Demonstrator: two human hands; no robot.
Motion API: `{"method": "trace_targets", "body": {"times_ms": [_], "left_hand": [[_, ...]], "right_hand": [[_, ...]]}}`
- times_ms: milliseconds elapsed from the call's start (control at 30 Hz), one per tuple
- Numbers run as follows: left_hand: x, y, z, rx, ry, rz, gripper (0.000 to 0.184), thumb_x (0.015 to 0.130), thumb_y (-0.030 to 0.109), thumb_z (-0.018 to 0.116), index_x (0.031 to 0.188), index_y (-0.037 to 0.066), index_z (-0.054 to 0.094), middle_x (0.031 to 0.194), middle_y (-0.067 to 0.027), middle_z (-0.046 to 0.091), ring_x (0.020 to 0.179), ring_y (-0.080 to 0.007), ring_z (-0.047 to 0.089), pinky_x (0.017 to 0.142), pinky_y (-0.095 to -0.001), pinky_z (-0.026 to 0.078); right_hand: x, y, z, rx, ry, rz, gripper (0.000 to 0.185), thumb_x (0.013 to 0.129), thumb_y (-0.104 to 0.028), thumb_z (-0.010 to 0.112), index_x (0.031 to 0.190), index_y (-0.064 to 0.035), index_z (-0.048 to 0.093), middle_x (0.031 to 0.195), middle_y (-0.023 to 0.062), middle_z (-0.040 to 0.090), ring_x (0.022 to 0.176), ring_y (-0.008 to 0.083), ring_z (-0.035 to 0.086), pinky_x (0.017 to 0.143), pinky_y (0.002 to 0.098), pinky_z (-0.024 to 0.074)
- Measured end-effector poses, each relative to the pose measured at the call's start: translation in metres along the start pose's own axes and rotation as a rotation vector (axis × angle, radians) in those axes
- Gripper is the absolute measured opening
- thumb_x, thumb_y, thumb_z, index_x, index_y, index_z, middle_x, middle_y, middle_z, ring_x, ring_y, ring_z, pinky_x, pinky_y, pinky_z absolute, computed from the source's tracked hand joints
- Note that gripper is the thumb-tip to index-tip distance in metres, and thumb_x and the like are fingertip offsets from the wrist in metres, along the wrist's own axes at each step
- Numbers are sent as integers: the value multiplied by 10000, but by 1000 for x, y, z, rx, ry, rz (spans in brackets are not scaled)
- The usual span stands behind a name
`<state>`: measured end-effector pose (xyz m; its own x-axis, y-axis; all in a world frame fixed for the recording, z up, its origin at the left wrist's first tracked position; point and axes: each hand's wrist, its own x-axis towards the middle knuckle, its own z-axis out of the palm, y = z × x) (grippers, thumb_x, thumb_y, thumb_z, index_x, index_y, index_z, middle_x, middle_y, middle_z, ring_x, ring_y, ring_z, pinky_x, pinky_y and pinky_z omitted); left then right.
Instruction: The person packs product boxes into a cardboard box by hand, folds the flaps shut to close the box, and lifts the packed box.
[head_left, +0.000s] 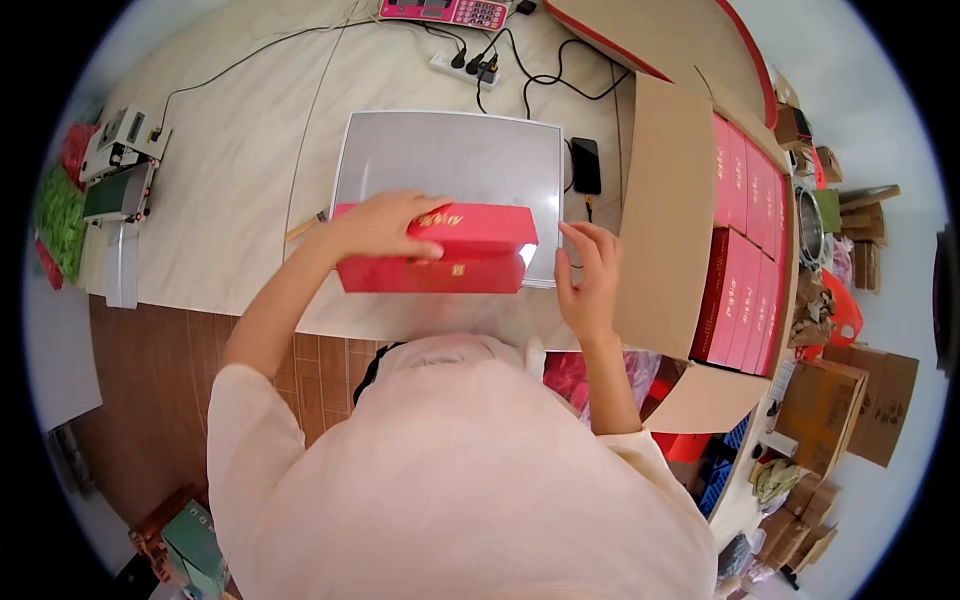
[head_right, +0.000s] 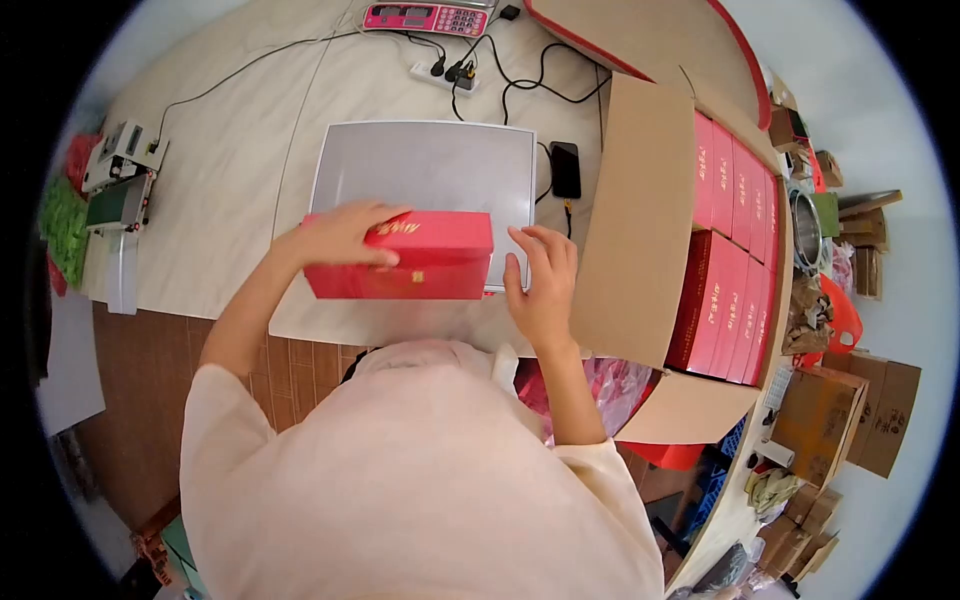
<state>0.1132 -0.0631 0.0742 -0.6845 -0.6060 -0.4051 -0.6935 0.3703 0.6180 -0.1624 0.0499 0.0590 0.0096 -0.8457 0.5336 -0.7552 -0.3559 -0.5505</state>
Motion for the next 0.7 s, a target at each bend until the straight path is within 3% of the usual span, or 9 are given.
{"method": "trace_targets", "body": {"times_ms": [133,233,300,367,500,600,667,700], "left_hand": [[78,-37,-13,-109,-135,78,701,770,421,701,1350,97,479,1170,-132,541,1099,-288,504,945,-356,398],[99,-36,-27,14,-172,80,636,787,388,697,1329,113,509,1164,-118,550,1109,-270,505,963,-354,396],[109,-53,-24,148,-77,188,535,808,330,685,1283,124,552,1173,-109,548,1114,-261,506,981,-356,390],[100,-50,-30,93,210,233,416,831,268,662,1213,117,600,1162,-97,546,1120,-236,506,986,-350,385],[53,-40,-39,-111,369,232,338,859,201,614,1180,96,605,1123,-94,568,1050,-230,538,933,-335,421],[-3,-53,-29,-267,633,98,290,904,171,572,1177,77,603,1101,-73,603,1034,-180,557,909,-302,440],[-38,-74,-7,-407,770,-11,262,935,171,542,1160,51,604,1057,-64,626,972,-155,577,888,-292,448],[-54,-86,9,-501,830,-80,255,949,175,530,1149,36,605,1038,-58,632,946,-144,583,884,-288,447]], "right_hand": [[-7,9,-13,-60,48,68,328,773,6,625,1094,-63,622,1037,106,586,967,291,520,840,389,426],[-14,10,-22,-88,77,126,326,780,3,625,1099,-60,618,1028,110,590,956,291,528,832,389,431],[-19,12,-23,-90,90,152,325,783,2,625,1103,-57,616,1028,113,590,954,295,530,829,389,434],[-19,17,-21,-76,69,159,316,792,2,618,1103,-50,614,1026,119,591,957,298,532,825,387,435],[3,18,-12,-45,22,110,316,794,-30,640,1108,-49,609,1035,125,590,968,301,527,835,394,428],[34,21,11,-6,-118,22,438,766,-145,719,1169,-61,571,1112,145,558,1027,314,502,874,422,409],[55,22,40,-28,-347,-81,780,673,-377,796,1316,-88,464,1275,210,457,1165,380,432,982,486,349],[62,22,58,-19,-362,-108,780,673,-377,796,1316,-88,464,1275,210,457,1165,380,432,982,486,349]]}}
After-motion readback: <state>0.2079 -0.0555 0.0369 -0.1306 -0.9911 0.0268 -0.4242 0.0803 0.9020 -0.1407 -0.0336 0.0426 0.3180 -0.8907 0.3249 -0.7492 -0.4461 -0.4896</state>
